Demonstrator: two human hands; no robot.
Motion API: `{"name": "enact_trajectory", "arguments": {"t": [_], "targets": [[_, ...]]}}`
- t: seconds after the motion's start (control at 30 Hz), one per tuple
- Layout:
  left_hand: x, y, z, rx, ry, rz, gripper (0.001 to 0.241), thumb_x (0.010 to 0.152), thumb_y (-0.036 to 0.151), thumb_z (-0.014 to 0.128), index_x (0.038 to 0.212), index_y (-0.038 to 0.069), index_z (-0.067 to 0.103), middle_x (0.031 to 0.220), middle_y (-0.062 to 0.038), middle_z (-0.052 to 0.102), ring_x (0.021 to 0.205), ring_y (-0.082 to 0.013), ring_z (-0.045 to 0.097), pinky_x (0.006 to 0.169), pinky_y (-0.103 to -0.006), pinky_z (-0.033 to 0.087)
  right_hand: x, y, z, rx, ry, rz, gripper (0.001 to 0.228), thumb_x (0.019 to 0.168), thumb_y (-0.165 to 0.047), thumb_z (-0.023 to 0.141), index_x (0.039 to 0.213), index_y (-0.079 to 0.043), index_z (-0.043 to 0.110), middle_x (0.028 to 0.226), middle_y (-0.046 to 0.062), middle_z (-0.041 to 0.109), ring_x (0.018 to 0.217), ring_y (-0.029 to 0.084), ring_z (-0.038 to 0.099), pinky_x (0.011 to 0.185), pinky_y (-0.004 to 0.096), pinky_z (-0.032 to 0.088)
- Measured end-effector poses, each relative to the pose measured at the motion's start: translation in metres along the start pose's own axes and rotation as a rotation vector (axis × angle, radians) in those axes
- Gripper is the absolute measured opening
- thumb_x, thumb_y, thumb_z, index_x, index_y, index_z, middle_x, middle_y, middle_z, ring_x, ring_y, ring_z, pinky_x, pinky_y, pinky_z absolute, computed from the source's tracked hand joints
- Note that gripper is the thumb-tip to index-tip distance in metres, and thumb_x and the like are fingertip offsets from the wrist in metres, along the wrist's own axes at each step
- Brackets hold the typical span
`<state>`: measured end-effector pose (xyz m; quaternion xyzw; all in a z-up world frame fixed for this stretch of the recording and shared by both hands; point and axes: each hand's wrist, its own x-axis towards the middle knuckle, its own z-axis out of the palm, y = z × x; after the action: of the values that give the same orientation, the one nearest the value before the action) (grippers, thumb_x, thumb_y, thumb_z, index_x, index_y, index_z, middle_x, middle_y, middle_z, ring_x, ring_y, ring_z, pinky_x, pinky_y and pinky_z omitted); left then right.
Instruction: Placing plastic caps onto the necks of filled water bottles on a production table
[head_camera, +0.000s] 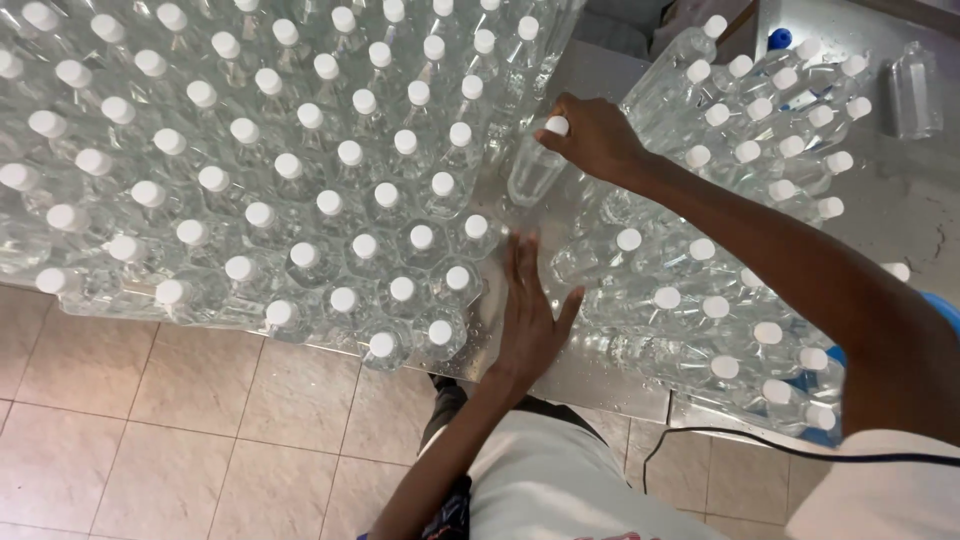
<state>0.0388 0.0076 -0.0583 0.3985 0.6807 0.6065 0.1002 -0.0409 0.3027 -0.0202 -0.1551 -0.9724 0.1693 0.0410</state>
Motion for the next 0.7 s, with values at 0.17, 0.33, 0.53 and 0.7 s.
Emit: {"name": "enact_trajectory", "arguments": {"t": [0.17, 0.33, 0.53, 0.7], "targets": [[-0.02, -0.006, -0.006, -0.095, -0.124, -0.214, 0.085, 0.113, 0.048, 0.051, 0.174, 0.012, 0.005, 0.181, -0.025, 0.0, 0.171, -0.0457, 0.007, 0.11, -0.0611, 0.057, 0.072, 0.033, 0.053, 0.046, 0.124, 0.037, 0.039, 0.108, -0.04, 0.081, 0.117, -0.004, 0.072, 0.09, 0.011, 0.079, 0.072, 0.026, 0.073, 0.054, 0.044, 0.05], [-0.016, -0.01, -0.006, -0.112, -0.18, -0.203, 0.079, 0.113, 0.05, 0.05, 0.174, 0.021, 0.008, 0.182, -0.021, 0.0, 0.172, -0.0478, 0.013, 0.09, -0.057, 0.07, 0.07, 0.028, 0.031, 0.236, 0.16, -0.056, 0.04, 0.119, -0.029, 0.062, 0.141, 0.004, 0.066, 0.062, 0.004, 0.063, 0.053, 0.017, 0.056, 0.055, 0.039, 0.042], [-0.004, -0.012, -0.007, -0.089, -0.329, -0.324, 0.083, 0.11, 0.037, 0.058, 0.173, 0.017, 0.009, 0.173, -0.025, 0.007, 0.154, -0.0542, 0.039, 0.096, -0.0674, 0.066, -0.083, -0.019, -0.063, -0.245, -0.494, 0.21, 0.052, 0.115, -0.045, 0.051, 0.145, -0.005, 0.068, 0.126, 0.032, 0.077, 0.117, 0.055, 0.073, 0.102, 0.072, 0.052], [0.0, -0.043, 0.009, -0.125, -0.364, -0.336, 0.088, 0.107, 0.033, 0.064, 0.173, 0.011, 0.011, 0.17, -0.025, 0.017, 0.155, -0.049, 0.041, 0.11, -0.0685, 0.056, -0.169, -0.018, -0.02, -0.253, -0.504, 0.252, 0.058, 0.111, -0.056, 0.049, 0.142, -0.007, 0.059, 0.113, 0.026, 0.078, 0.11, 0.047, 0.075, 0.092, 0.065, 0.06]]}}
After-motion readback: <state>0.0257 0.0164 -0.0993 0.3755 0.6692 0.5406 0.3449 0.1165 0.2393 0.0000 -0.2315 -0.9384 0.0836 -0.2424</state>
